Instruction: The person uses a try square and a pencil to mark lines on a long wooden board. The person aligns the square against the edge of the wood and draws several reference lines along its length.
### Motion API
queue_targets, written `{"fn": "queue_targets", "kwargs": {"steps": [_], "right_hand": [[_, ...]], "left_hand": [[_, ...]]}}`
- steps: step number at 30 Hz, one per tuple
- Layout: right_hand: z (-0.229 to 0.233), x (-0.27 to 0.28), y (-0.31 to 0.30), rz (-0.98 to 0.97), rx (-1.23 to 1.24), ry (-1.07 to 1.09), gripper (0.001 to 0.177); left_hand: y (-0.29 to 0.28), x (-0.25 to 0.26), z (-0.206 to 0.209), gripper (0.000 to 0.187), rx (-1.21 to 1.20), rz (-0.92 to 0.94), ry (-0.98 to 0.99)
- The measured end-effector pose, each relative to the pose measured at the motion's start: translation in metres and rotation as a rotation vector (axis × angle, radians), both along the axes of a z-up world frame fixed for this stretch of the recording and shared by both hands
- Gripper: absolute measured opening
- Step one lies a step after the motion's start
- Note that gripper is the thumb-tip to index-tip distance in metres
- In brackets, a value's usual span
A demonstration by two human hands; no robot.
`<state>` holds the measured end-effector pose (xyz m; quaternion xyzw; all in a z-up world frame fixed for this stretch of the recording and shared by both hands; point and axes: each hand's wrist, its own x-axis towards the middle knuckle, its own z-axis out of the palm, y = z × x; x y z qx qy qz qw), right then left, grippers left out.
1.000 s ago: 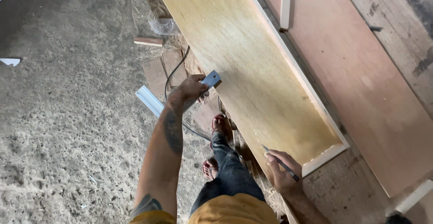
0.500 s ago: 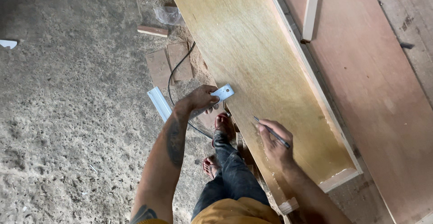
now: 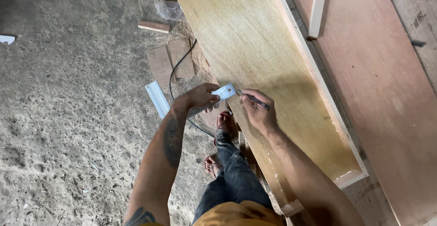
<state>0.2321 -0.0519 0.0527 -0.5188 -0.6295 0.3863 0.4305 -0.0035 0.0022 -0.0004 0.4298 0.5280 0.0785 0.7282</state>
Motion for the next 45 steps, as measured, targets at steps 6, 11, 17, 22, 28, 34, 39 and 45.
{"fn": "queue_targets", "kwargs": {"steps": [6,11,17,22,28,34,39,45], "right_hand": [[-0.006,0.003,0.001,0.009,-0.042,0.010,0.014],[-0.009,0.002,0.001,0.012,-0.049,0.012,0.013],[-0.013,-0.002,0.007,0.011,-0.013,-0.063,0.013],[-0.011,-0.005,0.012,0.001,0.014,-0.091,0.012],[-0.012,-0.010,0.016,0.022,0.066,-0.115,0.011],[-0.015,0.002,0.015,0.099,0.170,-0.152,0.012],[-0.011,-0.001,0.017,0.105,0.190,-0.213,0.013],[-0.035,0.007,0.015,0.129,0.242,-0.212,0.012]], "left_hand": [[-0.001,-0.003,0.005,0.035,0.003,-0.039,-0.008],[0.000,-0.004,0.010,0.033,0.008,-0.060,-0.010],[-0.001,-0.003,-0.002,0.033,0.000,-0.056,-0.005],[0.000,-0.004,-0.014,0.034,0.014,-0.039,-0.015],[0.001,-0.002,-0.015,0.032,0.011,-0.044,-0.022],[0.000,-0.002,-0.014,0.031,0.011,-0.044,-0.004],[0.000,-0.001,-0.012,0.031,0.006,-0.041,-0.002],[-0.001,-0.001,-0.006,0.037,0.004,-0.043,0.013]]}}
